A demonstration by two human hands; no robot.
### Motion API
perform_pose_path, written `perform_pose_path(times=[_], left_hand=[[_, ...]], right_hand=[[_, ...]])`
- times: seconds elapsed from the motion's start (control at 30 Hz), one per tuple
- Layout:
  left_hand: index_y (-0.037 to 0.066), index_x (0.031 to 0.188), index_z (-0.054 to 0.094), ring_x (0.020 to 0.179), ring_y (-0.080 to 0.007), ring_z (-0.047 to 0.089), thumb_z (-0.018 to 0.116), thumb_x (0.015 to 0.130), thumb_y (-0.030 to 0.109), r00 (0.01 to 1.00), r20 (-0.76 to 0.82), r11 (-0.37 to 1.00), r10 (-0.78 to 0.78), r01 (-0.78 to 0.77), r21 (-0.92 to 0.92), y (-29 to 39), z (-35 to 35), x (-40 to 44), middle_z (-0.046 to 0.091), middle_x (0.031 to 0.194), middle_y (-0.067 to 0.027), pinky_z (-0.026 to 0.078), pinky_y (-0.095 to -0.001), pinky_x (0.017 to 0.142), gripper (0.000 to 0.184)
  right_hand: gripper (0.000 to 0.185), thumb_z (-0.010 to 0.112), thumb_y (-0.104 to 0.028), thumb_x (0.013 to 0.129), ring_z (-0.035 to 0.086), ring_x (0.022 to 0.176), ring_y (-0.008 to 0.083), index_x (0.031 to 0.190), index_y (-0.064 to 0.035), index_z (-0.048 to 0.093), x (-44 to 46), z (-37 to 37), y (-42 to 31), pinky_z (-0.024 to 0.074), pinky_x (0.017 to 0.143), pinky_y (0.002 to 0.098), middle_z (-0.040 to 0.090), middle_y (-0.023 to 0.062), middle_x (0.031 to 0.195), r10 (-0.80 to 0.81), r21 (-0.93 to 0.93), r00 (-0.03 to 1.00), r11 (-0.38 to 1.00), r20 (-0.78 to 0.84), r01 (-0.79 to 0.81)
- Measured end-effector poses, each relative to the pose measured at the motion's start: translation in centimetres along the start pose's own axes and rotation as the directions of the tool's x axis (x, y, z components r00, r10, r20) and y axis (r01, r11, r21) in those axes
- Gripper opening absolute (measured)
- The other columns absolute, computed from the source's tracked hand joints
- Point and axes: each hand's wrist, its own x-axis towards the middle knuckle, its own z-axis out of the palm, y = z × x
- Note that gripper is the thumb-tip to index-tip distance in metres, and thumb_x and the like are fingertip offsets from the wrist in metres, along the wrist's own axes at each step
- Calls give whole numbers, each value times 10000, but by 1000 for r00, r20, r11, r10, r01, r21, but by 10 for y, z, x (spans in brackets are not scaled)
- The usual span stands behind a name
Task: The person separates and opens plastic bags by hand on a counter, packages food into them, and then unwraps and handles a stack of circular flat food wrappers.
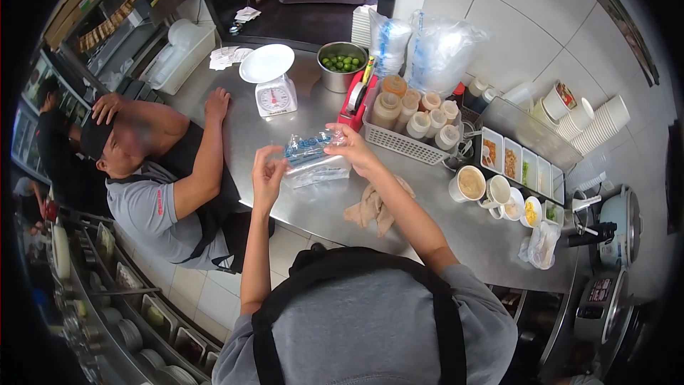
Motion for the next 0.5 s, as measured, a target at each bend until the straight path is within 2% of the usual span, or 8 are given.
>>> perform_pose_path(times=[0.07, 0.1, 0.2, 0.23, 0.27, 0.37, 0.4, 0.5], left_hand=[[33, 1082, 580, 848, -176, 540, 618, 779, 31, 939, 243, 886, 242, -316, 340, -10, -12, 5, 520, 1009, -109, 412, -271, 715, 306], [36, 1074, 588, 877, -188, 529, 634, 764, 42, 952, 244, 912, 183, -258, 319, -4, -9, 5, 524, 1004, -108, 405, -279, 737, 314], [38, 1053, 603, 917, -211, 512, 668, 731, 64, 957, 289, 934, 16, -118, 337, 6, -7, 1, 532, 986, -104, 392, -291, 776, 329], [34, 1046, 601, 901, -210, 517, 671, 730, 66, 954, 298, 918, -7, -112, 380, -1, -9, 1, 532, 980, -103, 394, -288, 771, 325], [30, 1040, 599, 885, -209, 522, 675, 729, 67, 948, 317, 906, -19, -118, 407, -9, -6, 0, 533, 974, -102, 395, -284, 767, 322], [-19, 979, 584, 868, -181, 529, 657, 775, 78, 944, 318, 973, -85, 10, 231, -68, -16, 0, 554, 943, -80, 412, -284, 762, 238], [-34, 966, 576, 868, -169, 534, 648, 794, 84, 953, 273, 985, -131, 94, 146, -80, -15, -2, 562, 935, -67, 418, -278, 763, 220], [-57, 1005, 560, 867, -150, 543, 603, 842, 115, 926, 314, 977, -209, 209, 34, -60, -5, 2, 578, 962, -72, 423, -256, 769, 241]], right_hand=[[614, 675, 20, 697, 531, 915, 129, 1246, -68, 415, 4, -2, 5, 421, 832, 260, 523, 57, 1023, 14, 59, 999, 998, -41, -12], [635, 673, 29, 691, 523, 929, 138, 1257, -69, 402, 3, 0, 6, 419, 835, 264, 505, 65, 1041, 21, 98, 997, 995, -70, -15], [669, 664, 26, 694, 494, 1002, 166, 1283, -94, 370, -5, 6, 11, 410, 859, 285, 479, 63, 1092, -123, -109, 952, 989, -281, 96], [606, 662, 0, 710, 477, 1032, 176, 1255, -105, 420, -6, 6, 15, 396, 885, 300, 483, 57, 1097, -455, -350, 857, 865, -242, 361], [544, 659, -27, 725, 460, 1063, 187, 1228, -116, 469, -5, 4, 17, 381, 910, 316, 487, 51, 1102, -720, -588, 682, 609, -128, 532], [242, 656, -160, 780, 420, 1129, 219, 1013, -101, 624, -11, -14, 26, 335, 959, 326, 473, 73, 1165, -457, -480, 887, 765, 67, 430], [191, 656, -205, 791, 407, 1148, 227, 941, -87, 653, -20, -13, 26, 328, 965, 326, 477, 88, 1167, -398, -358, 913, 842, 91, 403], [267, 660, -264, 791, 424, 1139, 247, 911, -27, 646, -48, -9, 38, 339, 956, 333, 500, 118, 1147, -472, -530, 881, 751, -14, 394]])
